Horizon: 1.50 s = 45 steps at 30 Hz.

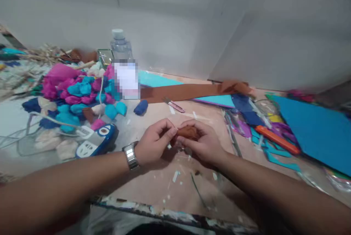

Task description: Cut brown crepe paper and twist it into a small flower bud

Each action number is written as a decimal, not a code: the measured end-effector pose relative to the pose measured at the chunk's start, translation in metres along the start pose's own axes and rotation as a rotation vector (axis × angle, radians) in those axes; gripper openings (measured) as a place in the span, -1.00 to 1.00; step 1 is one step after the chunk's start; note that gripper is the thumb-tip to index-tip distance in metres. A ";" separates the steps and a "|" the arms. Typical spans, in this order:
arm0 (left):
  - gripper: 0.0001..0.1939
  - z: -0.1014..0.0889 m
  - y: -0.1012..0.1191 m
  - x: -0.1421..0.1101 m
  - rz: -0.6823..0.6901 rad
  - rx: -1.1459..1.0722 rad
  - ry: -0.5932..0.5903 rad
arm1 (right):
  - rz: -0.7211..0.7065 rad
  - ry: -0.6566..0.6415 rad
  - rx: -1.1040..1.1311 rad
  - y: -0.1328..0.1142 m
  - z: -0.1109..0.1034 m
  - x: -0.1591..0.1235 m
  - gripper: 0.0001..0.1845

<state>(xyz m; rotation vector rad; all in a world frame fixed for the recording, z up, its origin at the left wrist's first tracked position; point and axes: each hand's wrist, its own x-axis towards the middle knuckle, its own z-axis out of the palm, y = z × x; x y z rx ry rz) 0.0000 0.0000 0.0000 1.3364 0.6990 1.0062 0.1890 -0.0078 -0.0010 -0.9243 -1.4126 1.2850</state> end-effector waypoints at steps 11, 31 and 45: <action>-0.66 -0.001 -0.005 -0.002 -0.019 0.028 -0.048 | -0.094 -0.001 0.084 0.004 0.001 -0.001 -0.62; -0.81 -0.008 -0.005 -0.005 0.250 0.705 -0.395 | -0.083 0.018 -0.018 -0.022 0.025 0.053 -0.49; -0.80 -0.013 -0.017 -0.007 0.433 0.831 -0.667 | -0.303 -0.672 -0.715 -0.011 0.229 0.199 -0.60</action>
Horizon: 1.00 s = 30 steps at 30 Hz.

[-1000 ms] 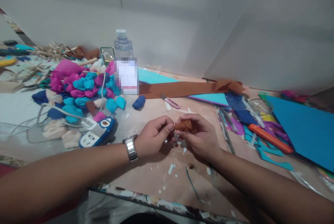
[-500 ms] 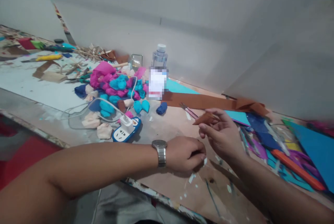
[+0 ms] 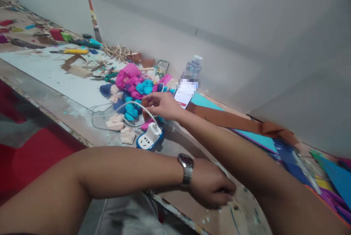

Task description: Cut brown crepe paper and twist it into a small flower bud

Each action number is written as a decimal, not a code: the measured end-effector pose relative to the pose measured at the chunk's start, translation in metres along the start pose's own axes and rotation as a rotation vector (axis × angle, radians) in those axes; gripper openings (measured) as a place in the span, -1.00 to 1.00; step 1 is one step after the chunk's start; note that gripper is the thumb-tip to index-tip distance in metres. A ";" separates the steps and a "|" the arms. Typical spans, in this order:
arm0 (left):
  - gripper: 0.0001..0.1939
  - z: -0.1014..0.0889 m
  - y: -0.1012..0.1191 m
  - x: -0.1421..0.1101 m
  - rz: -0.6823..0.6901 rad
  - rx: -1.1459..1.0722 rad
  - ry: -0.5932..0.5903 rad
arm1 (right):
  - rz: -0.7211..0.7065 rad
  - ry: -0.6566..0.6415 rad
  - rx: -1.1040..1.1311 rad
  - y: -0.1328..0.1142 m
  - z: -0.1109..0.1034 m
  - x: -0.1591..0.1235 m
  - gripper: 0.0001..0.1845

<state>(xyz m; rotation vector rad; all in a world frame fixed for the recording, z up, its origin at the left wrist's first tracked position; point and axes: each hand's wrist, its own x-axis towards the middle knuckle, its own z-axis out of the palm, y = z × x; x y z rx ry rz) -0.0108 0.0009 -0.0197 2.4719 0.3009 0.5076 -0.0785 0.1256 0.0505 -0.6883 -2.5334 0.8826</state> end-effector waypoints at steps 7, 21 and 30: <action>-0.73 0.013 -0.014 0.007 0.168 -0.064 0.048 | -0.070 -0.120 -0.289 -0.014 0.022 0.022 -0.86; -0.79 0.007 -0.007 0.001 0.044 -0.068 0.015 | -0.048 0.018 -0.421 -0.013 -0.007 -0.029 -0.52; -0.82 -0.006 0.005 0.000 -0.051 0.019 0.005 | 0.412 0.148 -0.729 0.070 -0.067 -0.158 -0.68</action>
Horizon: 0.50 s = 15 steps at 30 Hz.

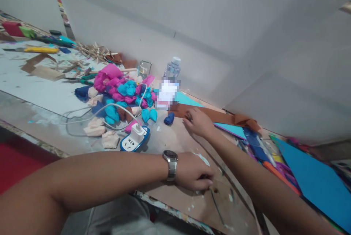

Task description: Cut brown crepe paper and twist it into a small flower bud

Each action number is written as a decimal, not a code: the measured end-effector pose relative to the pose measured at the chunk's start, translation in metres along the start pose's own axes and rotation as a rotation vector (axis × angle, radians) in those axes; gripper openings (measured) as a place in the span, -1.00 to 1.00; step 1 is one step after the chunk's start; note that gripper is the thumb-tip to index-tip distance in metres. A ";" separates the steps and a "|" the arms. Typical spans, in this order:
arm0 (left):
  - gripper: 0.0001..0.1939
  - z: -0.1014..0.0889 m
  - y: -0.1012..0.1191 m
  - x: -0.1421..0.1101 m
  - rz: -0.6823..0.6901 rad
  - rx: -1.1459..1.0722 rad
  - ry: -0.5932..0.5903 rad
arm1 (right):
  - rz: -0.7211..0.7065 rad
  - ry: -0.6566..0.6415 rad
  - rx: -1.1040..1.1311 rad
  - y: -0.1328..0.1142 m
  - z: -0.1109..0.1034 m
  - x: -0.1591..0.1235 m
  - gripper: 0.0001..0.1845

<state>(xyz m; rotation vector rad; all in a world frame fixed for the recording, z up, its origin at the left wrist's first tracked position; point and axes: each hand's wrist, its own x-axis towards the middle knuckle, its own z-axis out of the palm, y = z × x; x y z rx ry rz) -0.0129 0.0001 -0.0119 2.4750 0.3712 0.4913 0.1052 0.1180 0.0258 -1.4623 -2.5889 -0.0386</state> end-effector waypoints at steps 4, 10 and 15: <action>-0.82 0.002 -0.001 0.000 0.002 0.010 0.015 | 0.159 -0.066 -0.112 0.034 0.007 -0.010 -0.66; -0.83 0.004 -0.003 -0.001 0.013 0.027 0.054 | 0.222 -0.097 -0.122 0.038 0.016 -0.006 -0.66; -0.83 0.004 -0.002 -0.001 0.007 -0.007 0.045 | 0.277 -0.039 -0.093 0.040 0.021 -0.001 -0.59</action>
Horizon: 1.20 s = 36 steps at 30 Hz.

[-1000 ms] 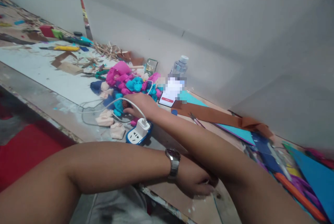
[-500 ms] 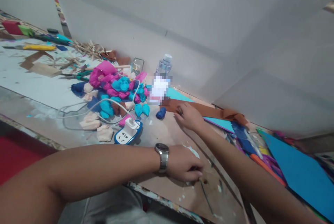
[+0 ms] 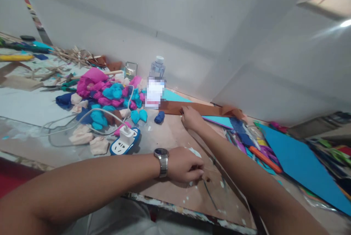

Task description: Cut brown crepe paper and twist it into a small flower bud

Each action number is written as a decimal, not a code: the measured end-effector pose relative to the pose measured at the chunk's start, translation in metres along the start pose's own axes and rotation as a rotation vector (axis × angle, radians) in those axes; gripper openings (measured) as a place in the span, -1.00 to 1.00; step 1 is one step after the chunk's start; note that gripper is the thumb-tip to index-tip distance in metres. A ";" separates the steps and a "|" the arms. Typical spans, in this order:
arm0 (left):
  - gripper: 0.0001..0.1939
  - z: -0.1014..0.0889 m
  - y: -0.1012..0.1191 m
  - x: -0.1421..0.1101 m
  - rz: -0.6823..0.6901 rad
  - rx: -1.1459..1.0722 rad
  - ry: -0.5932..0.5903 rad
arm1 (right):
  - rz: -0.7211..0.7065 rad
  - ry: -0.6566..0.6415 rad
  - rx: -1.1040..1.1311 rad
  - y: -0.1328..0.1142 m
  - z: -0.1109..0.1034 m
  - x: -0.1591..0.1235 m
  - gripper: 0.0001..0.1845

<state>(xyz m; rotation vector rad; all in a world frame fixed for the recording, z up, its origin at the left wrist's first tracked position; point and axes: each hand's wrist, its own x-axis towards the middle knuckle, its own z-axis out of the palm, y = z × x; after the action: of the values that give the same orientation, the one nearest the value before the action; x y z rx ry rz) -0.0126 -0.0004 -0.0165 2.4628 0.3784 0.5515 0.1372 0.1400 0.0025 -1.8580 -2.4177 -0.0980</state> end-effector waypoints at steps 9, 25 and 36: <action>-0.83 -0.001 0.001 0.000 -0.021 0.021 -0.001 | -0.217 0.024 0.262 -0.030 -0.010 -0.006 -0.52; -0.80 -0.006 0.004 0.003 -0.031 0.053 -0.052 | -0.533 -0.126 0.266 -0.086 -0.039 0.007 -0.74; -0.73 -0.004 0.002 -0.001 -0.068 -0.023 -0.067 | -0.540 0.241 0.530 -0.172 -0.101 0.046 -0.27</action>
<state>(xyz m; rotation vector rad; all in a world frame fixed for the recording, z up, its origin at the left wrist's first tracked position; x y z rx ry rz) -0.0154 -0.0008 -0.0125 2.4299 0.4246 0.4415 -0.0373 0.1289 0.1089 -0.9036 -2.3903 0.2439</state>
